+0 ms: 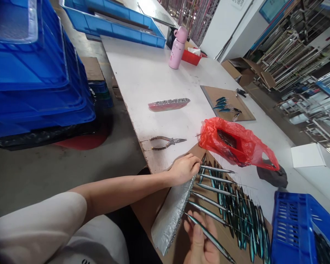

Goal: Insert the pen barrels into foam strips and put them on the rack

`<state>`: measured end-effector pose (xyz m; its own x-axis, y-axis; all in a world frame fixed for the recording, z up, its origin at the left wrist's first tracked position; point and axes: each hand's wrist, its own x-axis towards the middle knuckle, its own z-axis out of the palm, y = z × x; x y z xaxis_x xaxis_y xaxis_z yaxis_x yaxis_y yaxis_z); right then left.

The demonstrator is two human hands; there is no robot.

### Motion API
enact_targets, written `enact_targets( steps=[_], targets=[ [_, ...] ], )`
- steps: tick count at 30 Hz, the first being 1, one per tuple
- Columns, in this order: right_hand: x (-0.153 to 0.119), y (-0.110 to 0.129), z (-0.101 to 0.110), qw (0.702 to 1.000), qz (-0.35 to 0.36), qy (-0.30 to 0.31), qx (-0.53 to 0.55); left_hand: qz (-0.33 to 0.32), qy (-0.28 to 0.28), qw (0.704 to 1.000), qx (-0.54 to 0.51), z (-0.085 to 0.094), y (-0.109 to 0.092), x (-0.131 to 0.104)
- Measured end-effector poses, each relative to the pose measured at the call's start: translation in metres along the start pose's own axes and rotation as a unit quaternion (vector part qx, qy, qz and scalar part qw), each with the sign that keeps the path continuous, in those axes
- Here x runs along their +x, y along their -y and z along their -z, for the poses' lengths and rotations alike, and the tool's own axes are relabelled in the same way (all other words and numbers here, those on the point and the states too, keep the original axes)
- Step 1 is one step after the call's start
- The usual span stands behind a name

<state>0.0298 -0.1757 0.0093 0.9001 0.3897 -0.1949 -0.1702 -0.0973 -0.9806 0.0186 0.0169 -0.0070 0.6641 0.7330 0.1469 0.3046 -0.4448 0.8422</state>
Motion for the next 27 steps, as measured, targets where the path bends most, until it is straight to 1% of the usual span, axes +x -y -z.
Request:
enact_targets(
  steps=[10,18,24,27],
  targets=[
    [-0.001,0.015,-0.01,0.991,-0.034,-0.04,-0.122,0.006,0.001,1.0,0.004,0.003,-0.003,-0.001],
    [0.002,0.02,-0.01,0.982,-0.065,-0.029,-0.174,0.01,0.009,1.0,0.002,0.003,-0.004,-0.001],
    [0.002,0.019,-0.011,0.985,-0.059,-0.027,-0.163,0.003,0.001,1.0,-0.003,0.002,-0.002,-0.001],
    [0.001,0.017,-0.012,0.984,-0.059,-0.039,-0.163,0.003,0.0,1.0,-0.002,0.002,-0.002,-0.001]
  ],
)
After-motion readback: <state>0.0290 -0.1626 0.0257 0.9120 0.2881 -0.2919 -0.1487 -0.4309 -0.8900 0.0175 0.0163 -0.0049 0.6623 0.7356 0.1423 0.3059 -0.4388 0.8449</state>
